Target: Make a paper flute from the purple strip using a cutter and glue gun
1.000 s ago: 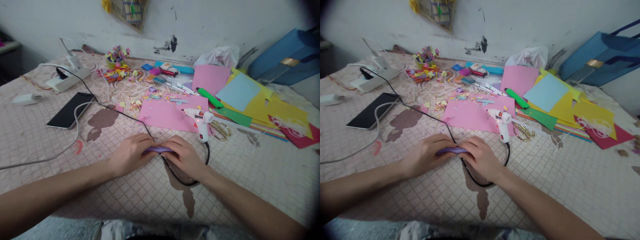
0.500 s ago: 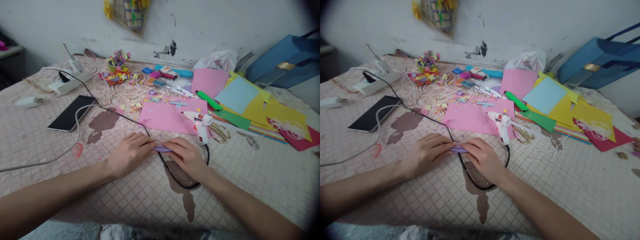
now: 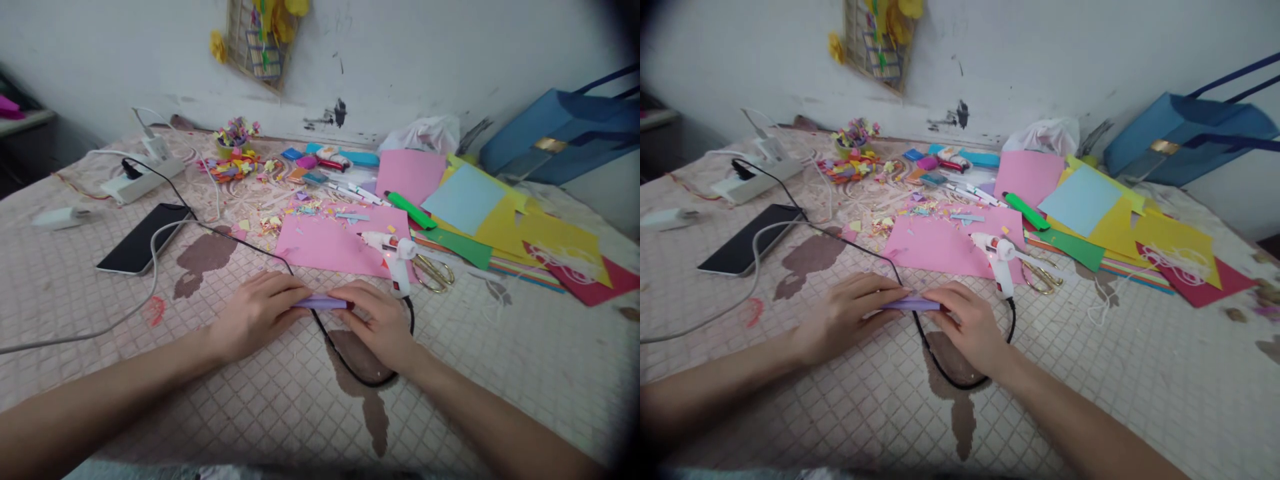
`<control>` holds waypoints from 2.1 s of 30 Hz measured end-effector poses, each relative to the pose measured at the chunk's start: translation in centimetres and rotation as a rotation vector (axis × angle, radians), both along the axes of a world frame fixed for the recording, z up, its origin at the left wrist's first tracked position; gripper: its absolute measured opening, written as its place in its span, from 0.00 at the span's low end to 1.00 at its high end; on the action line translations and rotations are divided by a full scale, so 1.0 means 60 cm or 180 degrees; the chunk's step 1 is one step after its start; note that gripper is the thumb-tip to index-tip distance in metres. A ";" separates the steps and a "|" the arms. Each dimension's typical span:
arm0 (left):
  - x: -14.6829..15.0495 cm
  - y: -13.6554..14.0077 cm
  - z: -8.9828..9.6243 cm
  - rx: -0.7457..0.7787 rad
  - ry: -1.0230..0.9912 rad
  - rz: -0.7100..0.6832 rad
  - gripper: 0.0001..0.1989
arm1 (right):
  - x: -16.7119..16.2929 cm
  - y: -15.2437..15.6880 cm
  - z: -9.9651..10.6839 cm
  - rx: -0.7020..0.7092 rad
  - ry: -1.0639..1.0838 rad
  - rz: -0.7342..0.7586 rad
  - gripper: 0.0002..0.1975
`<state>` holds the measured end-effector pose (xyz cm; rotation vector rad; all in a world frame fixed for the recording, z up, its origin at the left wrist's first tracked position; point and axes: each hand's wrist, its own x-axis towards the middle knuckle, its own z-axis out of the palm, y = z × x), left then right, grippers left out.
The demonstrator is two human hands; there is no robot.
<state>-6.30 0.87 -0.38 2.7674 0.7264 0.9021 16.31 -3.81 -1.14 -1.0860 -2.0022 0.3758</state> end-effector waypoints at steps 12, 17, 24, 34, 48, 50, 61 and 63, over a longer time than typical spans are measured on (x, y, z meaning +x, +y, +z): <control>-0.014 0.030 0.011 -0.0869 -0.1003 -0.0032 0.10 | 0.011 -0.004 -0.001 0.0226 0.0231 -0.0337 0.12; -0.008 0.030 0.016 -0.2579 -0.1803 0.0171 0.11 | 0.010 -0.007 0.000 0.0211 0.0331 -0.0458 0.12; 0.003 0.039 -0.004 -0.4132 -0.2867 0.0013 0.06 | -0.006 -0.016 0.007 0.0390 0.0379 -0.0258 0.13; 0.049 0.017 0.018 -0.5458 -0.3771 0.0065 0.11 | -0.011 -0.017 0.006 0.0776 0.0263 -0.0364 0.16; 0.075 0.033 0.036 -0.5297 -0.3757 0.0262 0.11 | -0.009 -0.025 0.005 0.0792 0.0021 0.0015 0.22; 0.075 0.036 0.036 -0.5341 -0.3760 0.0239 0.11 | -0.010 -0.028 0.004 0.0726 0.0027 0.0093 0.22; 0.066 0.025 0.016 -0.5369 -0.3753 -0.0652 0.12 | -0.015 -0.031 0.007 0.0240 0.0638 -0.0365 0.17; 0.065 0.026 0.014 -0.5468 -0.3756 -0.0586 0.10 | -0.015 -0.036 0.009 0.0255 0.0532 -0.0063 0.20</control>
